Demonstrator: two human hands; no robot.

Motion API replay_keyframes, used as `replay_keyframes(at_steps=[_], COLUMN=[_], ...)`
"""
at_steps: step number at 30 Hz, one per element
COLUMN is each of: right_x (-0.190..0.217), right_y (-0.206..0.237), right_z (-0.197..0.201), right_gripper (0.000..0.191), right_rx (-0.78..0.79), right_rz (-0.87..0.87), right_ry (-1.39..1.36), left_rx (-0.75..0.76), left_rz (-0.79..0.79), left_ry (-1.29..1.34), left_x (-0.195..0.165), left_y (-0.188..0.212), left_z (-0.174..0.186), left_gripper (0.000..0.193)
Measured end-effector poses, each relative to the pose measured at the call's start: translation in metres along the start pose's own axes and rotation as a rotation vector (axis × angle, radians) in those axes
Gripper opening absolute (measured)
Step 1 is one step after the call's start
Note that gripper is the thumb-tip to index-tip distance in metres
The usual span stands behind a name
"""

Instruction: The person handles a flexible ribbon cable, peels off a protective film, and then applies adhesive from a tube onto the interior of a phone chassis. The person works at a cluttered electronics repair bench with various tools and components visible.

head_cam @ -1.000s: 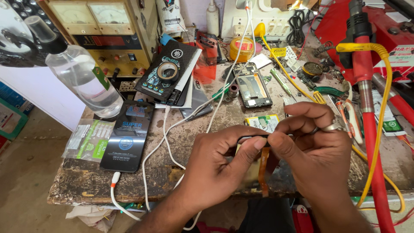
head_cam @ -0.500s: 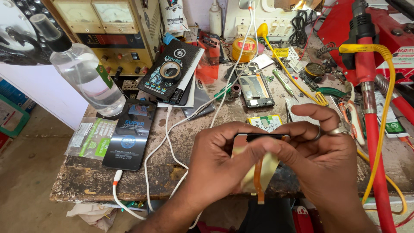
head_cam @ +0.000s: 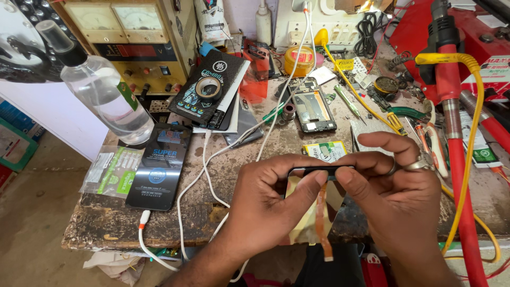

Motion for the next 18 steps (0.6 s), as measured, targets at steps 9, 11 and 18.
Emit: replay_keyframes(at_steps=[9,11,18], right_x=[0.007,0.006,0.003], right_y=[-0.001,-0.003,-0.008], right_z=[-0.007,-0.006,-0.005], right_gripper=[0.050,0.050,0.053], right_rx=[-0.009,-0.025,-0.025], right_rz=[0.058,0.024,-0.027], right_ry=[0.110,0.082,0.034], left_rx=[0.074,0.103,0.140], left_rz=[0.056,0.097,0.296], left_ry=[0.076,0.211,0.387], left_x=[0.009,0.015,0.027], left_y=[0.002,0.001,-0.002], left_z=[-0.004,-0.004,0.000], left_gripper=[0.019,0.022,0.024])
Point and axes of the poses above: each hand's wrist, its own y-axis away from the middle knuckle, its own z-axis out of the back of the hand, x = y × z, the point moved 8 cm from there along -y, towards the middle knuckle, and after that the axes turned 2 degrees about z, right-handed, at the moved point
